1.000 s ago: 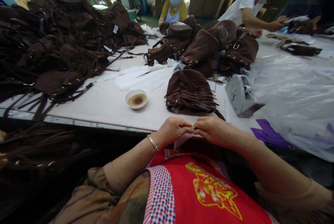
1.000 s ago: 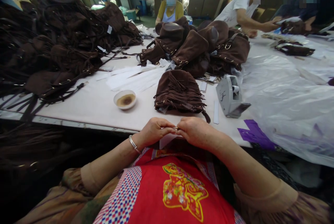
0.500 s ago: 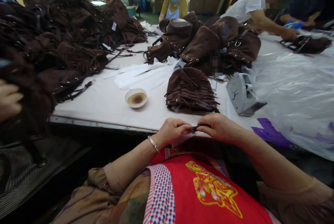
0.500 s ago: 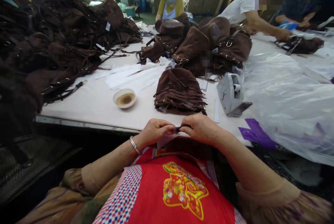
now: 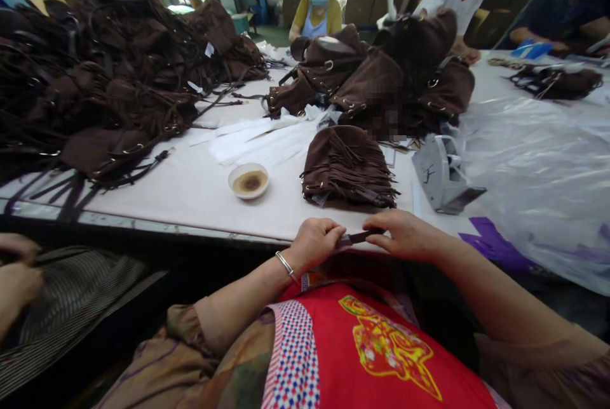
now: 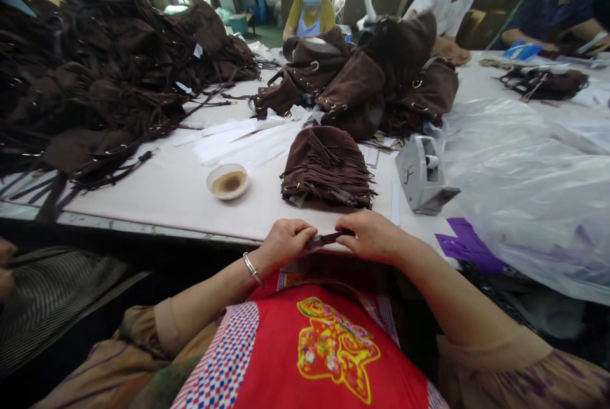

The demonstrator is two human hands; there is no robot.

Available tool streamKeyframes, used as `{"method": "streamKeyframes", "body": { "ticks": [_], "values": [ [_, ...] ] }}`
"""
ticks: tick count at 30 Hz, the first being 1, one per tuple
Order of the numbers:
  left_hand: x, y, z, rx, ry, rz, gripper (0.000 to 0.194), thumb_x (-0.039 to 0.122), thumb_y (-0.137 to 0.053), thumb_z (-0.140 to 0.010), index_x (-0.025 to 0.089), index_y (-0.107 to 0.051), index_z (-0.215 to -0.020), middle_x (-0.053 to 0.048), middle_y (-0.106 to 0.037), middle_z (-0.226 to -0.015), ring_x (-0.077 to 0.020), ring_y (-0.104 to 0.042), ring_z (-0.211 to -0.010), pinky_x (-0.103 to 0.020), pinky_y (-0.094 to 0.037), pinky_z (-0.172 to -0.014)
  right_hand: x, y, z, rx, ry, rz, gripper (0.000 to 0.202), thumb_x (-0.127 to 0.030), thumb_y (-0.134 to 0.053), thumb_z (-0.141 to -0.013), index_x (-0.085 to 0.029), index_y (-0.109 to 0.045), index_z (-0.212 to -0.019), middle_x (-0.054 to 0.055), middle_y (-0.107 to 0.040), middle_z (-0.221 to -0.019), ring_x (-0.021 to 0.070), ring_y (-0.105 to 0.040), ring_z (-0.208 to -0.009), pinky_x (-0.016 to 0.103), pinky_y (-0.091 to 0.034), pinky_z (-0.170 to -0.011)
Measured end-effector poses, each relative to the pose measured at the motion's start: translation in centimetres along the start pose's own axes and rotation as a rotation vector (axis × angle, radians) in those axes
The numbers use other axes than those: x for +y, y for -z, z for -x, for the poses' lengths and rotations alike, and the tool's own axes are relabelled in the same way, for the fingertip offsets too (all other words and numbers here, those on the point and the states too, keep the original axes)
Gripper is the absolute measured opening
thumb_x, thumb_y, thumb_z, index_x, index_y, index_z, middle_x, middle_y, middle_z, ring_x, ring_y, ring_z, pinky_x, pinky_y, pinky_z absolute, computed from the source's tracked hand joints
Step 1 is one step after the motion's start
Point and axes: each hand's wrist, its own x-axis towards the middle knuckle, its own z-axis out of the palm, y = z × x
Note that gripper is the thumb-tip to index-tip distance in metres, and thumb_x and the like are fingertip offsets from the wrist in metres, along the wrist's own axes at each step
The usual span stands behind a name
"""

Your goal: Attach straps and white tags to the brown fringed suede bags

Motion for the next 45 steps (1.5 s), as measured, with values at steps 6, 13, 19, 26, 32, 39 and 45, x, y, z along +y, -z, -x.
{"method": "streamKeyframes", "body": {
  "ticks": [6,13,19,26,32,39,45],
  "values": [
    [1.5,-0.2,-1.3,-0.015,-0.019,-0.071,0.034,0.034,-0.051,-0.089,0.016,-0.075,-0.073,-0.003,-0.069,-0.065,-0.0124,-0.055,-0.060,-0.024,-0.034,-0.057,0.4,-0.4,-0.4,0.064,0.081,0.071,0.024,-0.021,-0.050,-0.091,-0.018,-0.069,-0.077,0.005,-0.069,-0.074,0.0173,-0.060,-0.071,0.028,-0.039,-0.068],
    [3.6,-1.3,-3.2,0.011,0.017,-0.068,0.033,0.033,-0.052,-0.088,0.015,-0.075,-0.073,-0.003,-0.069,-0.067,-0.0125,-0.055,-0.062,-0.024,-0.035,-0.058,0.9,-1.9,0.3,0.461,0.093,0.019,0.016,-0.025,-0.055,-0.091,-0.019,-0.066,-0.081,0.006,-0.068,-0.080,0.0203,-0.062,-0.079,0.033,-0.044,-0.077],
    [4.3,-2.5,-4.4,-0.003,0.098,-0.088,0.032,0.034,-0.053,-0.087,0.015,-0.075,-0.073,-0.004,-0.069,-0.066,-0.0133,-0.057,-0.062,-0.024,-0.036,-0.058,0.7,-5.1,4.2,0.808,-0.303,-0.151,0.018,-0.036,-0.055,-0.091,-0.020,-0.064,-0.092,0.006,-0.066,-0.085,0.0189,-0.062,-0.074,0.032,-0.050,-0.072],
    [5.9,-5.5,-6.1,-0.074,0.045,-0.223,0.033,0.034,-0.052,-0.087,0.014,-0.075,-0.075,-0.007,-0.072,-0.072,-0.0149,-0.059,-0.065,-0.026,-0.038,-0.061,4.5,-6.7,4.5,0.827,-0.588,-0.409,0.038,-0.036,-0.054,-0.086,-0.014,-0.062,-0.115,0.013,-0.071,-0.103,0.0211,-0.068,-0.080,0.034,-0.055,-0.073],
    [6.3,-7.2,-8.0,-0.029,0.031,-0.309,0.033,0.033,-0.048,-0.089,0.017,-0.077,-0.085,-0.010,-0.075,-0.085,-0.0177,-0.065,-0.075,-0.026,-0.043,-0.067,6.2,-6.0,3.3,0.699,-0.389,-0.537,0.025,-0.028,-0.056,-0.082,-0.020,-0.072,-0.099,0.006,-0.074,-0.099,0.0224,-0.068,-0.093,0.035,-0.052,-0.088],
    [5.9,-8.2,-9.7,-0.005,0.068,-0.359,0.034,0.034,-0.048,-0.091,0.017,-0.077,-0.086,-0.012,-0.075,-0.088,-0.0205,-0.068,-0.082,-0.026,-0.046,-0.074,6.0,-6.0,3.3,0.701,-0.362,-0.514,0.019,-0.033,-0.058,-0.084,-0.020,-0.071,-0.086,0.003,-0.071,-0.083,0.0192,-0.064,-0.077,0.031,-0.049,-0.075],
    [5.5,-8.6,-7.7,-0.051,0.071,-0.204,0.042,0.050,-0.050,-0.090,0.014,-0.071,-0.096,-0.008,-0.074,-0.085,-0.0185,-0.067,-0.074,-0.025,-0.047,-0.067,8.5,-5.7,2.3,0.874,-0.260,-0.353,0.014,-0.024,-0.055,-0.082,-0.020,-0.062,-0.071,0.008,-0.066,-0.093,0.0207,-0.061,-0.090,0.034,-0.047,-0.085]
  ]
}}
